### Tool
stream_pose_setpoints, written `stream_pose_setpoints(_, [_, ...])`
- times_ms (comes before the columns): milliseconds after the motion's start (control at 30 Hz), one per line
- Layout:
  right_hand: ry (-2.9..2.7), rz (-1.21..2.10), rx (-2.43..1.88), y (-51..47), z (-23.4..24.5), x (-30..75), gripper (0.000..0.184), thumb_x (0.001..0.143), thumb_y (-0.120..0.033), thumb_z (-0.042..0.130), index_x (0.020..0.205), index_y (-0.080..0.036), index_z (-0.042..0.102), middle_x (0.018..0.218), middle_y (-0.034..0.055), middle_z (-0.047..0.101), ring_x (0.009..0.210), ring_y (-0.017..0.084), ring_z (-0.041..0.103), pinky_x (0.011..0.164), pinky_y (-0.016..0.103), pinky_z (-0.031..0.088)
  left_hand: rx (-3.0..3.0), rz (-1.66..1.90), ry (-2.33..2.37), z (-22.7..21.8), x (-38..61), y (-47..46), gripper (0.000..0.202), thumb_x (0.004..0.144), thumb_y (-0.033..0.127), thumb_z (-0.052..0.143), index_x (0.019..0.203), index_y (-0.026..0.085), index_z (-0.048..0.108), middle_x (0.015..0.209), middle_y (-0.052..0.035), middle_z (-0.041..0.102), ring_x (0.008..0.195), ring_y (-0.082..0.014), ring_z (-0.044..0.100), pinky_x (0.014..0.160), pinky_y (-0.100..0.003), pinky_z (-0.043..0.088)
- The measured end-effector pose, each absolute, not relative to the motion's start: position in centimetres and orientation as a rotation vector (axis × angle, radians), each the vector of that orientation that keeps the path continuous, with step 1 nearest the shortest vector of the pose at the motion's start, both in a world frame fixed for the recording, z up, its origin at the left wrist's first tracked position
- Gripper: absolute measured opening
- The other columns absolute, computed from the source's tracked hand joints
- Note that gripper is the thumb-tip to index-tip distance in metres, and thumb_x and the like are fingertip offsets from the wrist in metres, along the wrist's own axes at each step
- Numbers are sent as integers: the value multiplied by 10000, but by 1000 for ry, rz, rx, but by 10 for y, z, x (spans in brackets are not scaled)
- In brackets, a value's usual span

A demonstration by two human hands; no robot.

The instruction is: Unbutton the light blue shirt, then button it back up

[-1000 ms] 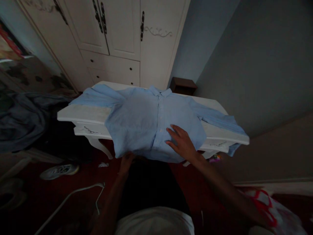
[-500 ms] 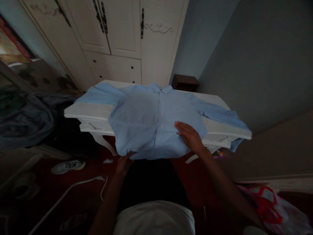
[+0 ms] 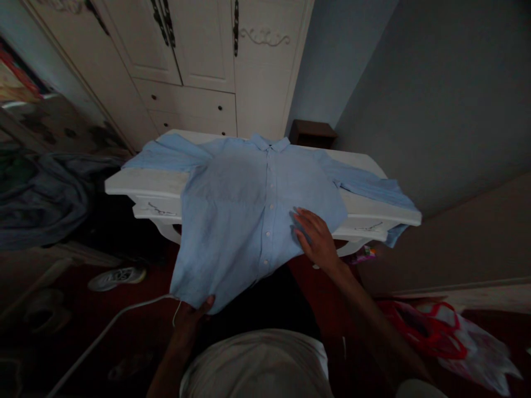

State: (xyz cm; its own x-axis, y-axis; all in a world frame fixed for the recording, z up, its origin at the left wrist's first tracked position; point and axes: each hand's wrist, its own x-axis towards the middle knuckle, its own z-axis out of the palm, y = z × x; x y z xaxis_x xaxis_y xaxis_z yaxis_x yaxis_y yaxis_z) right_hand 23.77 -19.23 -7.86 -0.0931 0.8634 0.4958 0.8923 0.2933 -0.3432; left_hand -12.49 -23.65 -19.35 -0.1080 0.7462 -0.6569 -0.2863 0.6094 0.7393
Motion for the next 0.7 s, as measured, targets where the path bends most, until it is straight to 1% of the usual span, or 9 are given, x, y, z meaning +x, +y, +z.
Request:
stream_pose_setpoints(67, [-1767,-41,-1568,-207,-91,238,424,943,-322,447,1363,-291,496,1333,84,574,1263,266,496,1068,509,389,431,914,1341,-188,-124,-242,501,480,243,876,939,189,684,886,-87,739,887,-285,704,809,-372,565])
stream_pose_setpoints(133, [-1512,-39,-1613,-221,-112,242,397,930,-348,462,1315,-272,524,1248,110,605,1195,275,534,1028,511,420,440,922,1281,-186,-125,-251,525,440,257,881,923,175,693,897,-94,743,966,-307,686,892,-391,541])
stream_pose_setpoints(200, [-1244,-15,-1663,-234,-138,249,416,904,-389,497,1299,-260,508,1247,129,580,1166,279,545,1006,518,434,436,948,1277,-187,-127,-260,528,408,263,882,896,191,694,872,-75,745,955,-312,687,885,-402,546])
stream_pose_setpoints(300, [-988,247,-1714,-248,-176,257,519,825,-472,588,1288,-271,468,1275,134,556,1152,287,564,957,529,471,375,929,1271,-188,-128,-270,475,410,276,880,840,236,680,824,-42,742,918,-311,692,813,-415,573])
stream_pose_setpoints(400, [-924,584,-1710,-255,-201,257,585,734,-546,659,1220,-256,513,1252,124,595,1159,299,576,963,532,470,242,859,1195,-181,-126,-269,381,458,348,857,780,260,674,815,-57,742,1003,-350,667,798,-453,582])
stream_pose_setpoints(500, [-903,816,-1599,-255,-207,251,633,671,-589,703,1178,-234,570,1258,117,622,1184,301,568,1005,502,446,132,870,1097,-171,-120,-264,335,472,405,823,749,285,678,832,-65,744,1063,-369,645,817,-476,583])
stream_pose_setpoints(567, [-840,939,-1512,-254,-205,247,649,632,-630,717,1123,-217,616,1212,122,656,1141,304,597,988,481,461,109,885,1065,-166,-115,-261,328,468,390,814,751,289,682,830,-58,745,989,-357,675,778,-463,597])
stream_pose_setpoints(633, [-756,1036,-1455,-254,-201,246,652,582,-656,740,1041,-201,655,1115,122,700,1047,305,643,949,476,485,133,863,1068,-162,-112,-259,319,488,345,803,776,270,688,818,-54,741,831,-321,707,698,-442,611])
stream_pose_setpoints(700, [-708,1096,-1444,-258,-195,251,629,538,-617,790,992,-197,675,1041,107,725,963,292,667,917,467,503,186,843,1107,-160,-110,-258,285,525,293,783,787,241,683,785,-45,732,672,-266,699,608,-409,610])
